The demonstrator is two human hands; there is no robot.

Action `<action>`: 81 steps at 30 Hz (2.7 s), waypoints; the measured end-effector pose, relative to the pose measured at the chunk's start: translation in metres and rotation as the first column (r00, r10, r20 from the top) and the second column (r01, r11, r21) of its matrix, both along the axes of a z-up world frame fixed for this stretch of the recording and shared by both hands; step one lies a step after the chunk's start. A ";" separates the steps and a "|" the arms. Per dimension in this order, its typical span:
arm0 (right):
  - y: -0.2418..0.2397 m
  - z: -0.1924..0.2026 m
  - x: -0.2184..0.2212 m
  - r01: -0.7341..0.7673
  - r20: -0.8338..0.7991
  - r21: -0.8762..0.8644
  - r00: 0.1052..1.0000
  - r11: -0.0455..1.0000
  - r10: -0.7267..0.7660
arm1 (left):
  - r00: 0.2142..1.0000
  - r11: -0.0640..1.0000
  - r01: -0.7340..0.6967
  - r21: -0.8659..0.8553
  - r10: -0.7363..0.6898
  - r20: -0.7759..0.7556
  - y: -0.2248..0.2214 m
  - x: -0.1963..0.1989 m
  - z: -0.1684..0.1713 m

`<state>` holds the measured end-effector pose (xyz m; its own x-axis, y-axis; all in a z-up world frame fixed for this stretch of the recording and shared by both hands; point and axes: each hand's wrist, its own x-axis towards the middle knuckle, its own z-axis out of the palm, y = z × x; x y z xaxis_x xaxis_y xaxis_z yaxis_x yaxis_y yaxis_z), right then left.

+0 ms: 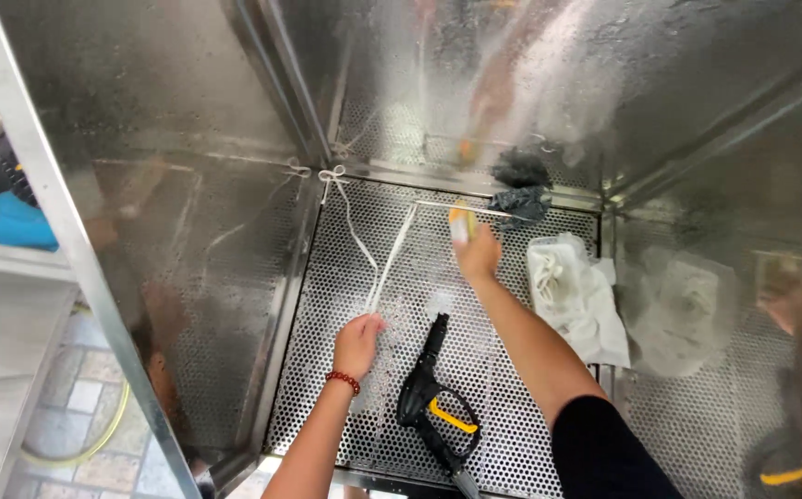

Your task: Cleaning and drying white shoelaces using a pressure sprayer in a professional shoe-cleaning station.

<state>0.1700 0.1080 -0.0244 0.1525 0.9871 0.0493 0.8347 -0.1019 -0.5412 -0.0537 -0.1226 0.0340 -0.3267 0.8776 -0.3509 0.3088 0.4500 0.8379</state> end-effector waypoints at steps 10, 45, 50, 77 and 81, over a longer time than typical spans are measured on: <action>0.035 0.112 0.154 -0.260 0.420 0.226 0.896 0.939 0.147 | 0.971 0.999 0.048 0.017 -0.042 -0.235 -0.003 0.008 -0.001; -0.426 0.092 -0.070 -0.121 -0.182 -0.267 0.981 0.956 0.073 | 0.976 0.980 0.184 0.075 -0.174 -0.129 -0.148 -0.080 0.029; -0.458 0.116 -0.073 -0.130 -0.246 -0.197 0.966 0.972 0.079 | 0.951 0.955 0.284 0.088 -0.269 -0.153 -0.175 -0.080 0.060; -0.577 0.110 0.008 -0.565 -0.808 -0.441 -0.088 0.697 -0.582 | 0.560 0.960 -0.199 -0.198 0.277 0.781 -0.343 0.016 0.014; -0.578 0.092 0.005 -0.552 -0.783 -0.443 -0.145 0.707 -0.604 | 0.263 0.952 -0.226 -0.204 0.261 0.929 -0.345 0.015 -0.045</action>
